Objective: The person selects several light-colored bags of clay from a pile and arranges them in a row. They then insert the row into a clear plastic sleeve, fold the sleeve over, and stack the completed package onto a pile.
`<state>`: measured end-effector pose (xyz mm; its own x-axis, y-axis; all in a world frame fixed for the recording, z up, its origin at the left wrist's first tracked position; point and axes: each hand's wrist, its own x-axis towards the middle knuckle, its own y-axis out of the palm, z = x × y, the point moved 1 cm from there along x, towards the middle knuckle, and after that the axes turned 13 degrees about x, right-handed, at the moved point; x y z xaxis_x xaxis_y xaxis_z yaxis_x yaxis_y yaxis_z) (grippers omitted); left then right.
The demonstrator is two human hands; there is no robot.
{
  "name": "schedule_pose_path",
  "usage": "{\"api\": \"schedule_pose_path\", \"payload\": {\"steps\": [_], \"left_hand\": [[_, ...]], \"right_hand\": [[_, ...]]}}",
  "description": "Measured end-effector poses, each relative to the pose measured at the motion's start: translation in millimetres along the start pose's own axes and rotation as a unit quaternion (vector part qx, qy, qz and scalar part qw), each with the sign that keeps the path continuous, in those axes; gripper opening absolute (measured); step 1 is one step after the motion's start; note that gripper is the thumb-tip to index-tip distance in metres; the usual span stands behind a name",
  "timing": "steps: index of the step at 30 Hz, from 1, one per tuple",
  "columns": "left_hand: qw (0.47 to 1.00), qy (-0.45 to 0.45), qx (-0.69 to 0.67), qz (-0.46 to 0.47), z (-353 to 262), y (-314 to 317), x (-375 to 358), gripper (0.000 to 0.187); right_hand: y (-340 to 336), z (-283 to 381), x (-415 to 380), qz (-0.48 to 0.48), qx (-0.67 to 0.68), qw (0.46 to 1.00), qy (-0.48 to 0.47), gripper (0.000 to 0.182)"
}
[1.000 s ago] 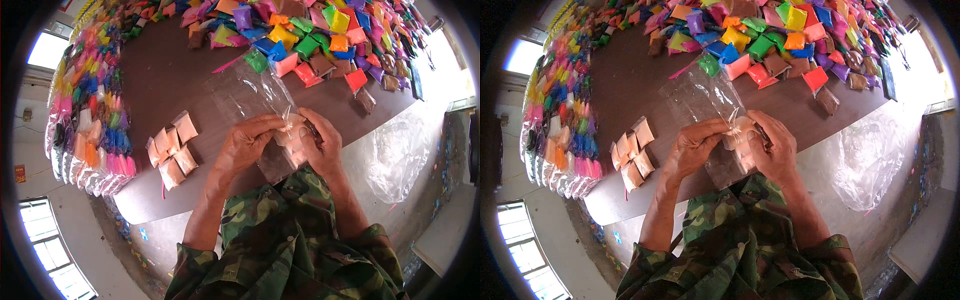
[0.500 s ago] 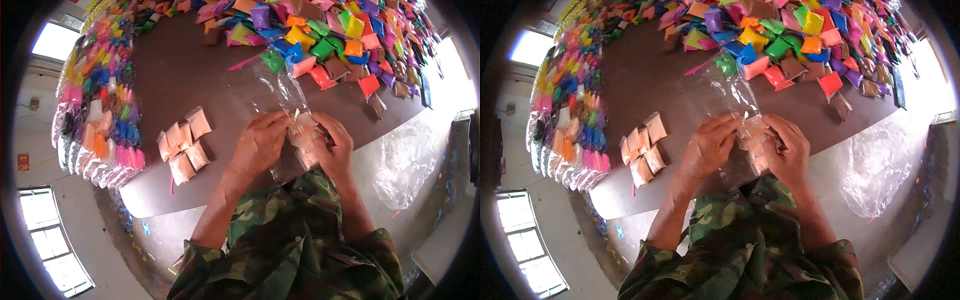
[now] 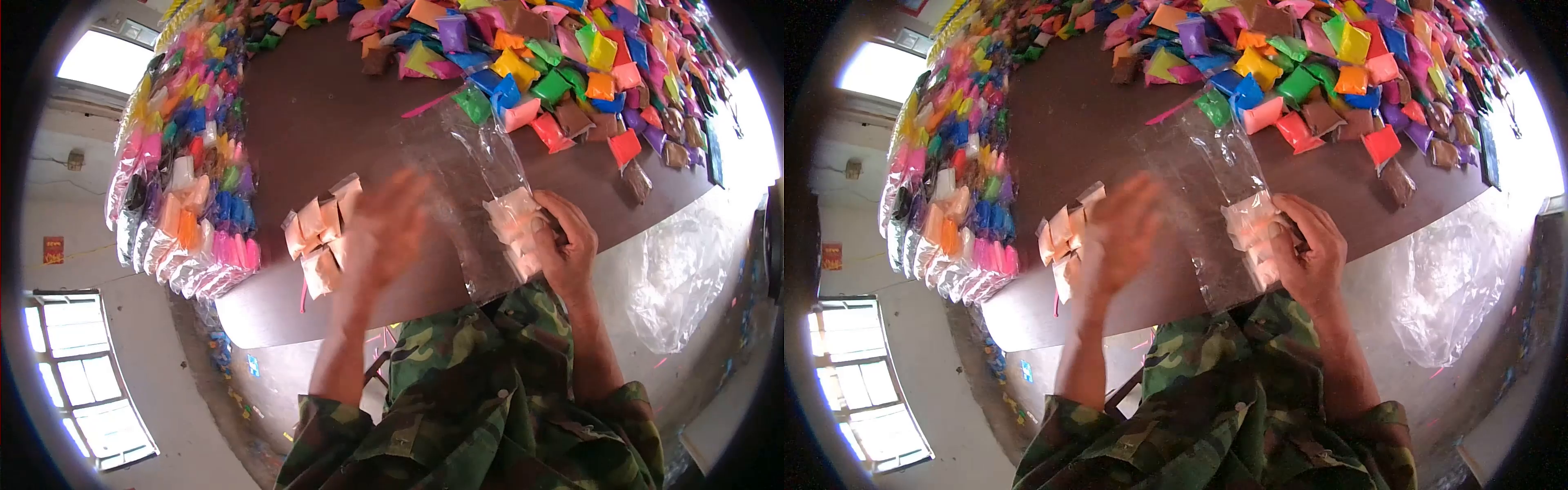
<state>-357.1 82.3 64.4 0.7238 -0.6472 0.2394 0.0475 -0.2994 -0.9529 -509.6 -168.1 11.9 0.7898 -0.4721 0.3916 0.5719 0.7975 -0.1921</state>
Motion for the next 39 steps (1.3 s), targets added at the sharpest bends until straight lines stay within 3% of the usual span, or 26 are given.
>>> {"api": "schedule_pose_path", "payload": {"steps": [2,4,7,10,14,15,18,25,28,34,39], "left_hand": [[0.989,-0.052,0.139,-0.005,46,-11,5,0.051],[0.975,-0.105,0.190,0.042,79,-20,10,0.053],[0.974,-0.155,0.105,0.127,95,-24,17,0.053],[0.980,-0.122,0.063,0.147,100,-30,26,0.048],[0.979,-0.151,-0.081,0.107,77,-49,28,0.038],[0.976,-0.149,-0.149,0.058,64,-48,28,0.028],[0.959,-0.126,-0.254,-0.003,29,-30,24,0.023],[0.965,-0.036,-0.254,-0.052,-27,12,25,0.020],[0.983,0.066,-0.125,-0.114,-34,4,27,0.026],[0.987,0.081,-0.115,-0.075,-30,18,30,0.031],[0.970,0.079,-0.217,-0.071,-44,40,29,0.028]], "right_hand": [[-1,1,2,0.006,0.000,1.000,-0.007,0.036],[0,1,1,0.004,0.001,1.000,-0.010,0.036],[1,4,2,0.000,0.019,1.000,0.019,0.036],[0,3,0,-0.002,0.032,0.999,0.033,0.036],[-2,3,2,0.006,0.021,1.000,0.011,0.036],[-2,2,3,0.006,0.022,1.000,0.018,0.036],[-2,1,2,0.007,0.020,0.999,0.034,0.036],[-2,1,2,0.008,0.019,0.999,0.044,0.037],[-2,2,3,0.008,0.022,0.999,0.032,0.037],[-2,3,7,0.016,0.001,1.000,0.013,0.037],[-3,1,4,0.017,0.009,1.000,0.023,0.041]]}}
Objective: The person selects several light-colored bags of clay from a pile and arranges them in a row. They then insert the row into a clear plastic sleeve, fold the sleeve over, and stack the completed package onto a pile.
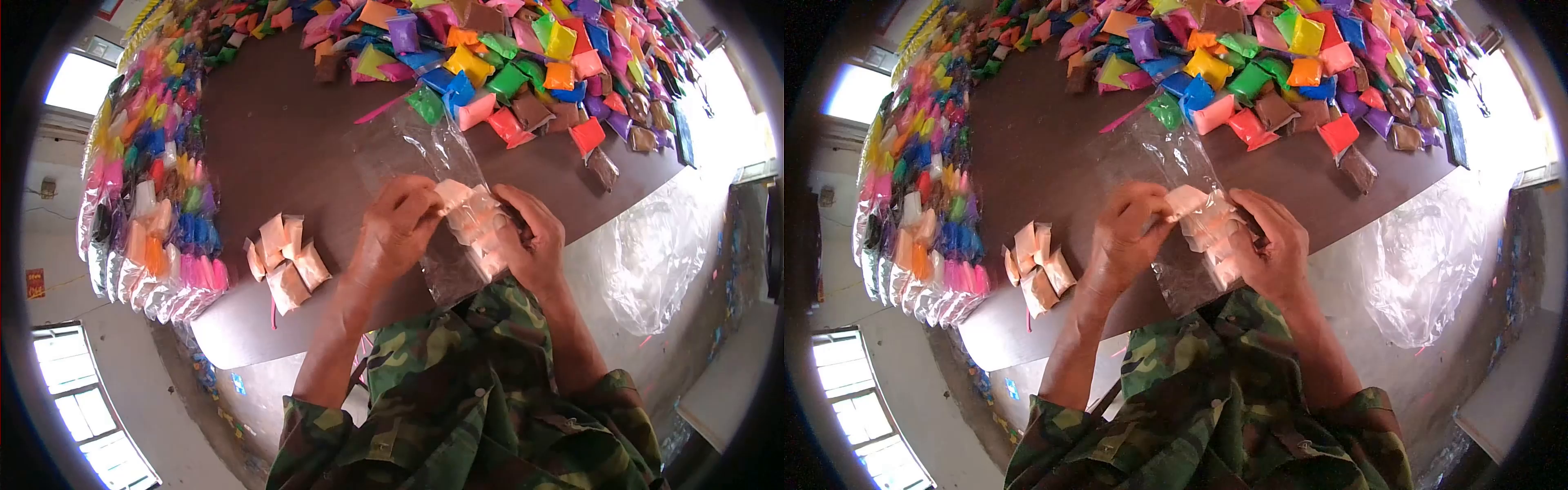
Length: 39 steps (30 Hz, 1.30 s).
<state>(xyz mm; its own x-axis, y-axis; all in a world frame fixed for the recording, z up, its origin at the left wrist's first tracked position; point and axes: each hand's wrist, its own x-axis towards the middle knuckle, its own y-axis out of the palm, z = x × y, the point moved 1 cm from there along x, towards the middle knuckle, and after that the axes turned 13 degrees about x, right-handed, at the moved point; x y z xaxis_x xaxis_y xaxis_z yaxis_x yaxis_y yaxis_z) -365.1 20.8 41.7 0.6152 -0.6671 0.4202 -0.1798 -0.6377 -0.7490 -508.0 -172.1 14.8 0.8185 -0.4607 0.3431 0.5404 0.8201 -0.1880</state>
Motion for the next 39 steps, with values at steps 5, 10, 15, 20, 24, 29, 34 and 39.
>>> {"api": "schedule_pose_path", "payload": {"steps": [5,10,15,20,24,29,34,39], "left_hand": [[0.995,-0.056,-0.063,0.047,-5,11,2,0.023],[0.995,-0.069,0.000,0.067,-9,-2,1,0.022],[0.990,-0.094,-0.073,0.077,-16,3,3,0.023],[0.987,-0.113,-0.079,0.080,-18,2,1,0.024],[0.990,-0.101,-0.066,0.068,-15,-10,-12,0.025],[0.982,-0.149,-0.112,0.042,-16,-6,-28,0.026],[0.976,-0.182,-0.101,0.062,-26,-3,-28,0.024],[0.988,-0.135,-0.075,0.015,-24,-5,-33,0.020]], "right_hand": [[-9,9,15,0.071,-0.074,0.995,-0.012,0.046],[-15,-1,40,0.125,-0.023,0.990,0.056,0.046],[-5,-6,52,0.134,0.041,0.981,0.135,0.041],[14,-12,36,0.051,0.008,0.994,0.091,0.033],[23,9,28,0.031,-0.047,0.995,0.077,0.029],[25,7,24,0.020,-0.077,0.996,0.043,0.028],[29,9,16,0.003,-0.056,0.996,0.072,0.027],[31,9,16,0.006,-0.057,0.994,0.093,0.027]]}}
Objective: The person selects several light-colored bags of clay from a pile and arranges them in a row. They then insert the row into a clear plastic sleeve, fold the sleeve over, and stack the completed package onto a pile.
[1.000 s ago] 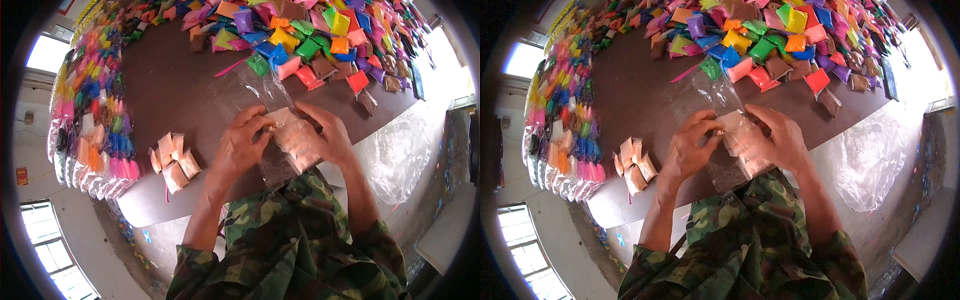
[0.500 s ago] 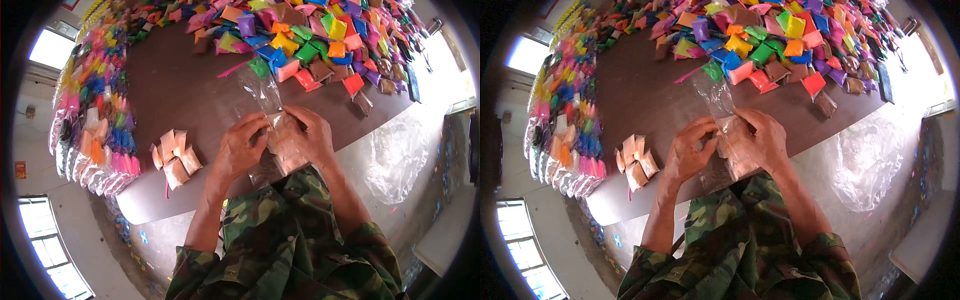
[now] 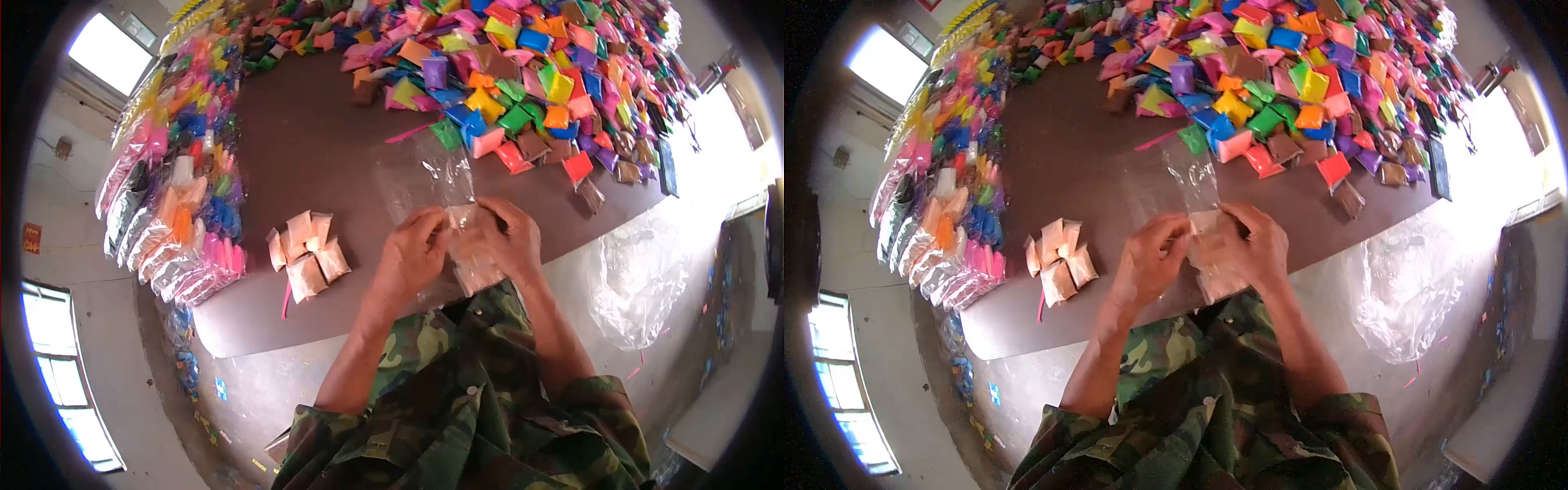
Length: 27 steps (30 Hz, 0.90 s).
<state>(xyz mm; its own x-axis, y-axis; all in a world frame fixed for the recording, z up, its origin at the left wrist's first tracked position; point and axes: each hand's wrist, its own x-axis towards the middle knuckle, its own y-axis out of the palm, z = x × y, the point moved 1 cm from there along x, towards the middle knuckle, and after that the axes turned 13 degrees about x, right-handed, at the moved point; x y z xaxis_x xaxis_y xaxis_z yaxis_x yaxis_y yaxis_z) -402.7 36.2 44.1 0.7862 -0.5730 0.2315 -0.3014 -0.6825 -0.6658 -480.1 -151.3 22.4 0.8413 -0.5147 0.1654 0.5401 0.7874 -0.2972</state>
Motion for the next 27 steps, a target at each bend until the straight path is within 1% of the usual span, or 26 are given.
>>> {"api": "schedule_pose_path", "payload": {"steps": [2,5,8,11,14,15,18,20,21,23,26,27], "left_hand": [[1.000,0.012,0.009,0.004,2,1,2,0.020],[0.999,-0.009,-0.009,0.044,-4,-1,1,0.021],[1.000,0.001,-0.004,0.011,-10,-14,0,0.022],[0.998,-0.037,-0.010,-0.056,-13,-39,-13,0.022],[0.988,-0.062,0.001,-0.141,4,-74,-38,0.021],[0.982,-0.088,-0.002,-0.168,13,-84,-51,0.019],[0.969,-0.123,0.067,-0.206,30,-113,-93,0.018],[0.951,-0.169,0.079,-0.248,40,-125,-121,0.016],[0.942,-0.192,0.085,-0.261,51,-130,-138,0.015],[0.920,-0.248,0.081,-0.292,63,-136,-162,0.013],[0.900,-0.256,0.134,-0.326,76,-140,-184,0.012],[0.897,-0.264,0.125,-0.333,79,-139,-189,0.011]], "right_hand": [[-2,-1,3,0.004,-0.014,1.000,-0.015,0.026],[-2,-6,3,0.004,0.005,1.000,-0.025,0.026],[-1,5,5,0.013,-0.005,1.000,0.006,0.027],[-7,-21,9,0.037,0.056,0.997,0.022,0.026],[-16,-16,10,0.061,0.094,0.990,0.090,0.025],[-17,-15,10,0.065,0.107,0.989,0.083,0.026],[-21,-20,14,0.029,0.107,0.992,0.053,0.028],[-22,-25,13,0.021,0.147,0.986,0.068,0.031],[-23,-27,13,0.013,0.121,0.992,0.040,0.031],[-21,-28,11,-0.004,0.104,0.994,0.033,0.031],[-27,-41,12,-0.019,0.086,0.996,0.011,0.035],[-28,-45,12,-0.024,0.093,0.995,0.013,0.036]]}}
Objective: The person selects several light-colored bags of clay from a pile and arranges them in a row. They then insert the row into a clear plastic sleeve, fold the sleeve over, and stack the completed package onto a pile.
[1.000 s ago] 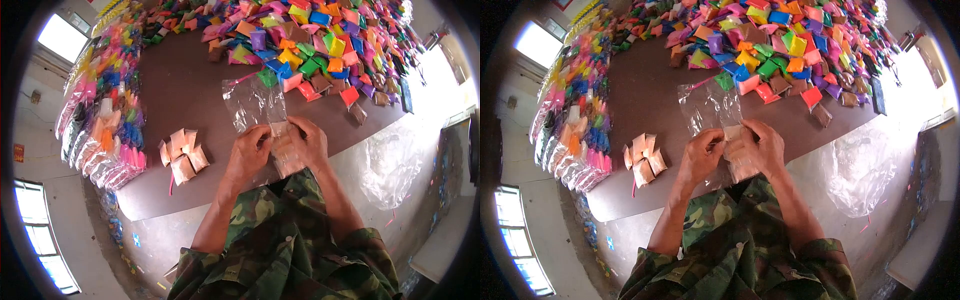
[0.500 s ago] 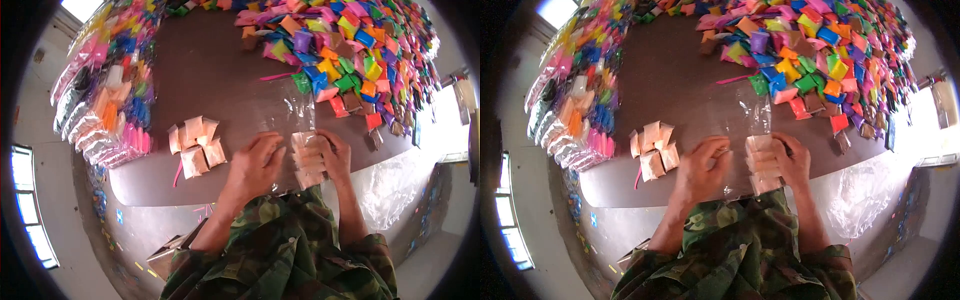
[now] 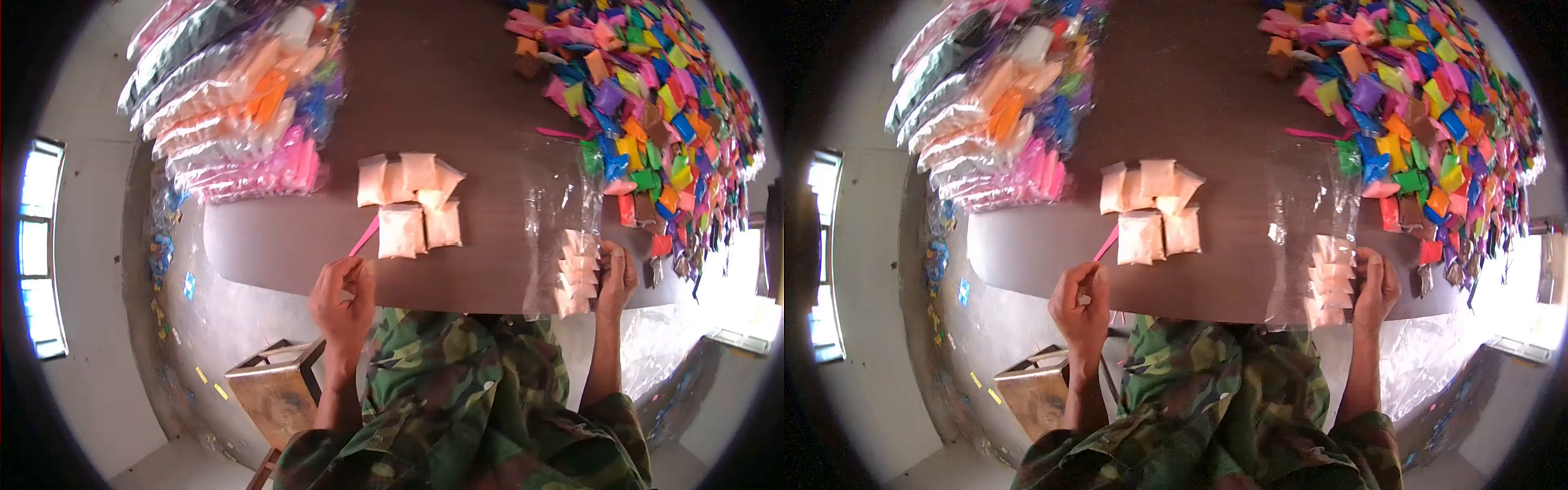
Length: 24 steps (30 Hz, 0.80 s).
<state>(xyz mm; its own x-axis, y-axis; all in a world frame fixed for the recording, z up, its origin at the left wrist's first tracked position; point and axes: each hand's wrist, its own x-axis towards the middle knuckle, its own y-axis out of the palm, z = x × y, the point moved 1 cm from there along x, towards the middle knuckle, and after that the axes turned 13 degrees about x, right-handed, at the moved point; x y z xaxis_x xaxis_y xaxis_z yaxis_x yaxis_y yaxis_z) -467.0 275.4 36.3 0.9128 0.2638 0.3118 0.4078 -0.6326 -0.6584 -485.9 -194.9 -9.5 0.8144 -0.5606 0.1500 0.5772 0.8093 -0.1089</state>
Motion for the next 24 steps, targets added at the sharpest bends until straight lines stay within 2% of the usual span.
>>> {"api": "schedule_pose_path", "payload": {"steps": [5,9,15,21,24], "left_hand": [[1.000,-0.022,0.001,-0.022,11,6,-3,0.011],[0.998,-0.033,-0.001,-0.059,14,18,3,0.012],[0.989,-0.009,0.007,-0.145,24,35,3,0.019],[0.984,-0.026,0.027,-0.175,30,44,4,0.023],[0.980,-0.033,0.067,-0.184,25,44,6,0.026]], "right_hand": [[4,-2,0,-0.019,0.037,0.999,0.003,0.040],[-9,-16,4,-0.010,0.003,1.000,-0.015,0.040],[1,-8,2,0.016,0.078,0.997,0.000,0.039],[-4,-10,-2,0.003,0.033,0.999,0.015,0.041],[-8,-21,-3,-0.008,0.099,0.994,0.040,0.042]]}}
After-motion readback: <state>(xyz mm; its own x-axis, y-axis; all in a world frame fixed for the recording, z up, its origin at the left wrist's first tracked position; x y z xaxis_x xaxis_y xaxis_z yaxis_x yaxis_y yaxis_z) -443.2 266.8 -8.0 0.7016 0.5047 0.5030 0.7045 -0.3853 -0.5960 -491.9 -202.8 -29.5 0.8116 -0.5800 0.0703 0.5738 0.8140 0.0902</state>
